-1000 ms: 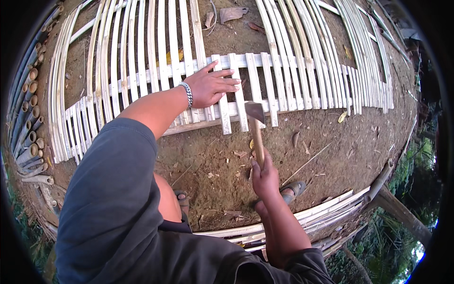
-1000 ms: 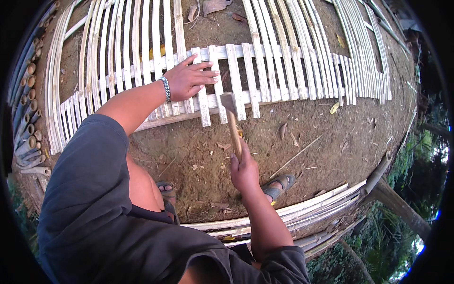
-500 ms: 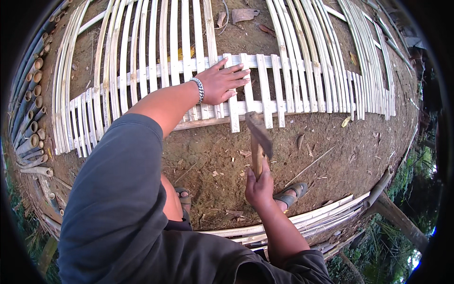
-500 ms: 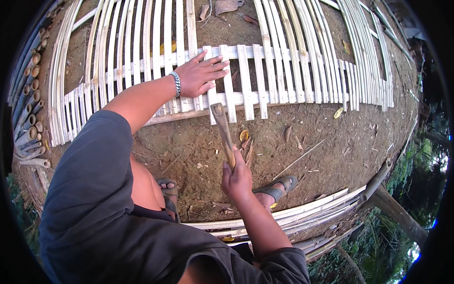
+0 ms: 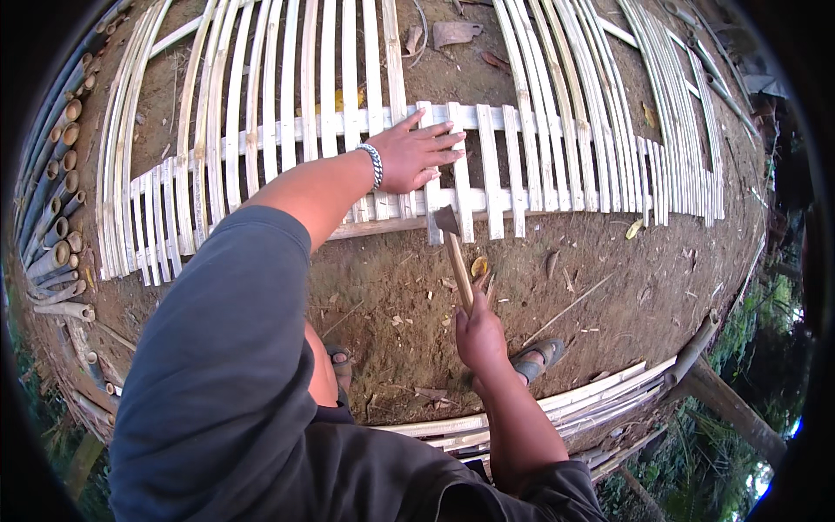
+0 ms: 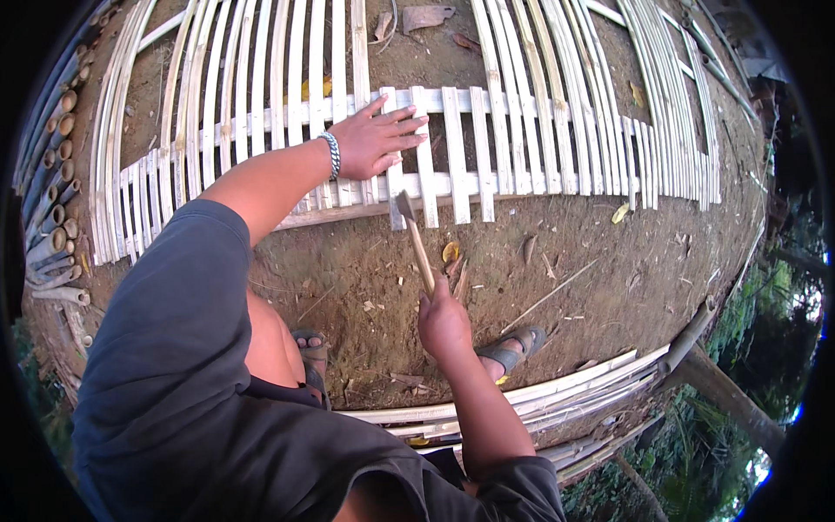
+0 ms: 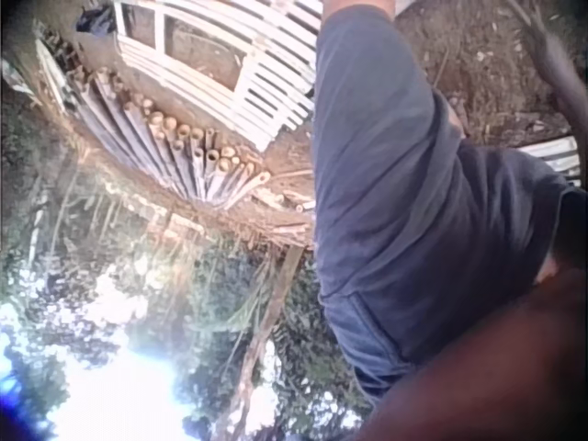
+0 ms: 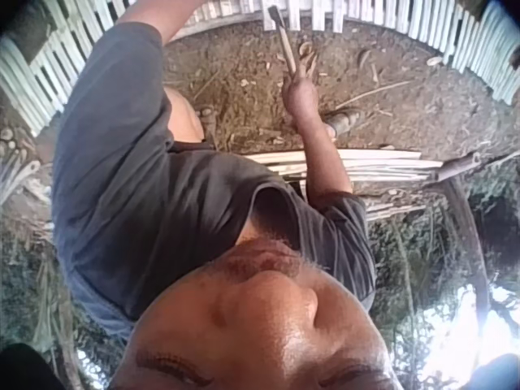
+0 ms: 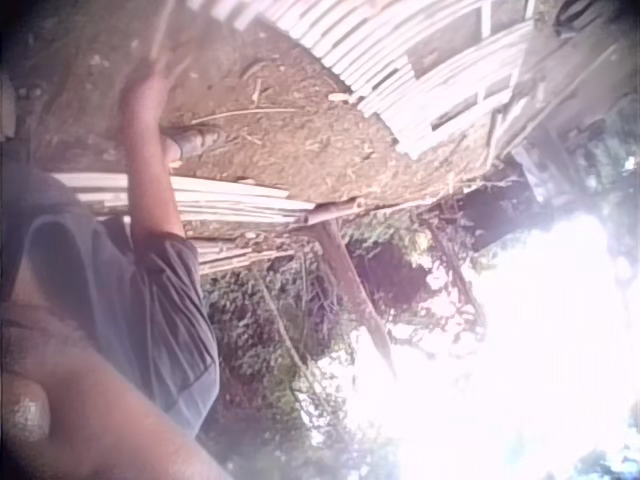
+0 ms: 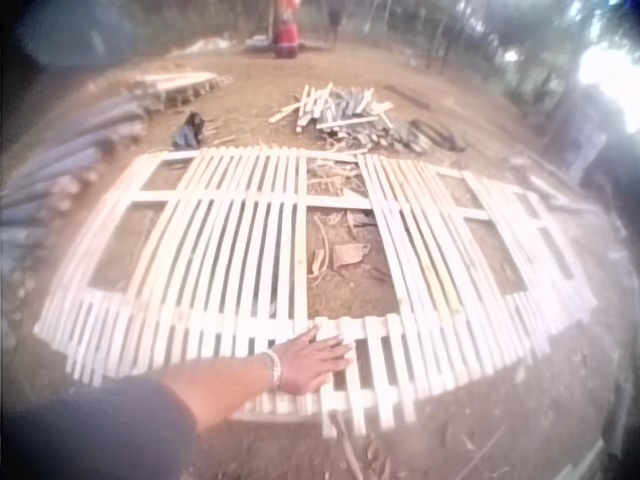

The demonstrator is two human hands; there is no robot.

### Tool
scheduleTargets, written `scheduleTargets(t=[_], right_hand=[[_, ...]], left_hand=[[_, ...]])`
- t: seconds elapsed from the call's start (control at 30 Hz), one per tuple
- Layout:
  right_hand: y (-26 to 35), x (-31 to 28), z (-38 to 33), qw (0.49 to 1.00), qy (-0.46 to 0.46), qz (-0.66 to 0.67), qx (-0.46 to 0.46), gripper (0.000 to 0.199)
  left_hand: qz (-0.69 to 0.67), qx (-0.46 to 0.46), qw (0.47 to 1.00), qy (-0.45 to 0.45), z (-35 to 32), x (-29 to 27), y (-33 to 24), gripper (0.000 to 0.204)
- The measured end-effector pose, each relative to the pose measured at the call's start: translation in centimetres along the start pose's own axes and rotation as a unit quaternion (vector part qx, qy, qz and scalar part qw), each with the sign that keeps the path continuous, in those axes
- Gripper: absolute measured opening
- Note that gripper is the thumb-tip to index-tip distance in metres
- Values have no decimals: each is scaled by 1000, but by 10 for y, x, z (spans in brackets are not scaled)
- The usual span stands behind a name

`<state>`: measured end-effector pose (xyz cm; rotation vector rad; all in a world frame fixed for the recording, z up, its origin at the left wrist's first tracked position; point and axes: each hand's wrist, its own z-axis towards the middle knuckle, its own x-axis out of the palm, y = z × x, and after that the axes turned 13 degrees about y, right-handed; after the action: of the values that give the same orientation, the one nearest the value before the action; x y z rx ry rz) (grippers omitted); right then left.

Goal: The person hammers bamboo slats into a rectangular frame on the ground using a small axe. They adjust the alignment of the slats by hand before striking them.

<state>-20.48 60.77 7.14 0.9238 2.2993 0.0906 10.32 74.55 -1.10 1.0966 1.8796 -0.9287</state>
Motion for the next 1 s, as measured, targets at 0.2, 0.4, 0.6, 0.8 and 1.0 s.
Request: scheduleTargets(t=[0.2,0.4,0.6,0.8,1.0], right_hand=[[-9,-13,-2,988,-58,129,-66,51],[-12,-6,-1,979,-84,171,-68,52],[-27,36,6,910,-129,394,-22,48],[-115,108,17,913,-323,202,144,56],[-66,82,29,915,-189,168,314,79]], left_hand=[[6,1,1000,-20,1,3,0,58],[-6,1,1000,-29,1,3,-2,59],[-40,-56,997,-28,-15,8,-2,60],[-156,-149,966,-146,-145,22,12,67],[-113,-255,960,31,-230,68,-26,94]])
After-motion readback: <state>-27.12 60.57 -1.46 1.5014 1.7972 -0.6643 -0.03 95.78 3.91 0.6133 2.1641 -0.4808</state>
